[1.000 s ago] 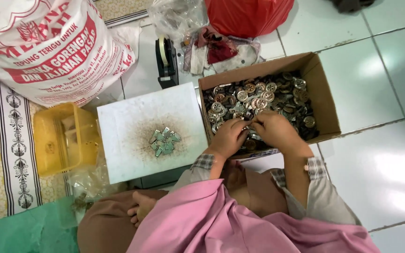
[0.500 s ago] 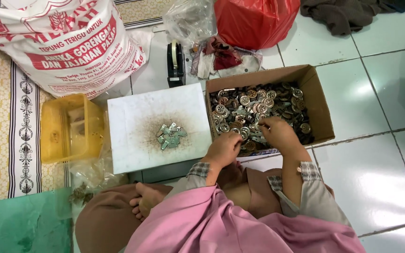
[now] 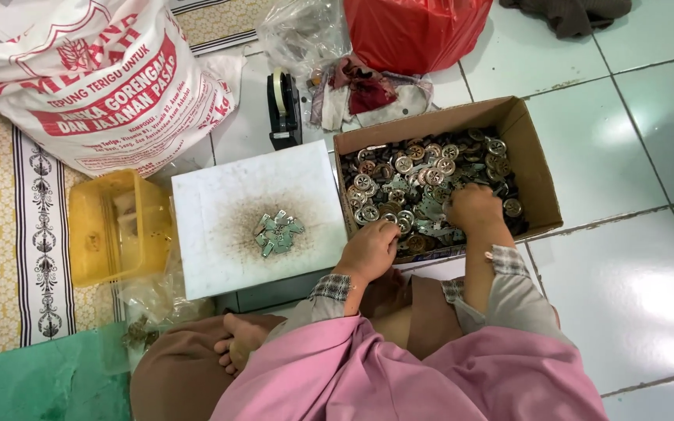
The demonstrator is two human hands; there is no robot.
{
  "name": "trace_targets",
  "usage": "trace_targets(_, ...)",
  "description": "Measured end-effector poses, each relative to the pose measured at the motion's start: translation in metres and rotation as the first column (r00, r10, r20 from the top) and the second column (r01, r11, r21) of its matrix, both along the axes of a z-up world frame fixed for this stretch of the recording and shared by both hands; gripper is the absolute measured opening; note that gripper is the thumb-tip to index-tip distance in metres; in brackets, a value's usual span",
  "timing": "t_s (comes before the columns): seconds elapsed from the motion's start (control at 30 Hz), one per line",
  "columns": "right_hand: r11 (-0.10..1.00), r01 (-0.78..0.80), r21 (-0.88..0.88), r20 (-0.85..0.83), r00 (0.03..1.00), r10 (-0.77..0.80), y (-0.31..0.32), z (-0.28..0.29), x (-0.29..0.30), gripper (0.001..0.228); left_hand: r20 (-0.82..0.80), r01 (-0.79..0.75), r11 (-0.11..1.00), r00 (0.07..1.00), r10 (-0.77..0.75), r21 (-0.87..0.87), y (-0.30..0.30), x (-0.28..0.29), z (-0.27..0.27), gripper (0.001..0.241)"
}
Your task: Sorting and picking small decorative metal components from a cardboard box and placing them onto a white board
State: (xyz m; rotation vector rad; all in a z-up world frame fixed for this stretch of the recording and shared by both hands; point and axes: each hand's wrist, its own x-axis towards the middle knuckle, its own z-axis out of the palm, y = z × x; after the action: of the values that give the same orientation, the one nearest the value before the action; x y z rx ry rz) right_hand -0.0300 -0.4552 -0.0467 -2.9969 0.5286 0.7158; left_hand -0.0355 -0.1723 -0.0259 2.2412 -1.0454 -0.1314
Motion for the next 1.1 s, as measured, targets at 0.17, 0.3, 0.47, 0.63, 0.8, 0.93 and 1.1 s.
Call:
trace_targets(0.17, 0.995, -0.005, 0.097, 0.075, 0.997, -0.002, 0.028, 0.032, 0.005, 0.037, 0.009, -0.009, 1.0, 1.0, 0.009, 0.027, -0.002, 0.001, -0.008, 0.009)
trace_targets(0.3, 0.99, -0.113, 0.088, 0.039, 0.993, 0.11, 0.051, 0.028, 0.004, 0.046, 0.016, -0.015, 1.0, 1.0, 0.016, -0.013, -0.002, 0.002, -0.006, 0.009)
trace_targets(0.47, 0.997, -0.02, -0.07, 0.098, 0.995, 0.027, 0.026, 0.011, 0.009, 0.035, 0.049, -0.051, 0.999, 0.997, 0.052, -0.005, -0.002, 0.0, -0.013, 0.008)
trace_targets(0.63, 0.991, -0.068, 0.117, 0.124, 0.991, 0.053, 0.085, 0.057, 0.008, 0.031, 0.074, -0.091, 0.996, 0.993, 0.089, 0.023, -0.005, 0.001, -0.012, 0.008)
trace_targets(0.8, 0.855, -0.515, -0.052, 0.48, 0.738, 0.474, 0.112, 0.011, 0.001, 0.022, 0.01, -0.094, 0.992, 0.996, 0.093, 0.084, -0.004, 0.002, 0.003, 0.01)
trace_targets(0.93, 0.863, -0.49, -0.12, 0.417, 0.764, 0.492, 0.102, 0.067, 0.005, 0.019, -0.012, -0.099, 0.992, 0.995, 0.101, 0.083, 0.0, 0.002, -0.006, 0.008)
trace_targets(1.1, 0.955, -0.247, -0.163, 0.362, 0.886, 0.291, 0.069, 0.032, 0.016, 0.03, -0.023, -0.236, 0.967, 0.972, 0.235, -0.098, -0.004, -0.003, 0.009, 0.007)
